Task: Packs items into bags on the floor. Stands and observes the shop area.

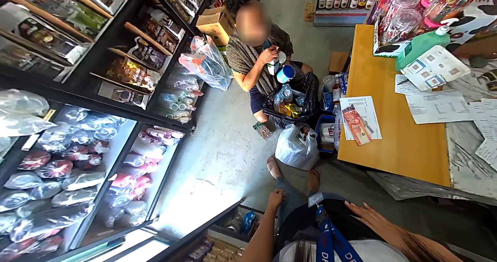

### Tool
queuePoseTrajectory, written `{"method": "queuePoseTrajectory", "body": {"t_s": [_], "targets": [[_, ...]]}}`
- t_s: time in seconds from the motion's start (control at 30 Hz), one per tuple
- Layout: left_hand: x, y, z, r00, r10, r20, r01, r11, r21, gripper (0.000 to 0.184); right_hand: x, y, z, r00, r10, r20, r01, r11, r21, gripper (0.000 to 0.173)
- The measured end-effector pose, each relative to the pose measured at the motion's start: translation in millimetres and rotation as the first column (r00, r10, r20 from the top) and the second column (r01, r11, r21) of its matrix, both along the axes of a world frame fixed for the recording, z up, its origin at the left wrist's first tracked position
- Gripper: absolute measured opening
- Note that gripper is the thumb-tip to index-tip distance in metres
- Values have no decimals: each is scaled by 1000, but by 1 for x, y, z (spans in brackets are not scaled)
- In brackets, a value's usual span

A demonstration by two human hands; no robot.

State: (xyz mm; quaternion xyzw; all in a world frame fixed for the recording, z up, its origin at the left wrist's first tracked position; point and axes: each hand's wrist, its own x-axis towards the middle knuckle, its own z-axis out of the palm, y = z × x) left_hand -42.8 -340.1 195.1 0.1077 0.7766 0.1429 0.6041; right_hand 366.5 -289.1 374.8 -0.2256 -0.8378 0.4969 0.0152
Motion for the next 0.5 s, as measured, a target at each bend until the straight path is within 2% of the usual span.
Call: {"method": "queuePoseTrajectory", "body": {"t_s": [0.5], "targets": [[-4,-3,-2,1000,2,-4,-2,1000,-10,37,-7,-1,18,1000,-26,11,27,999,-36,75]]}}
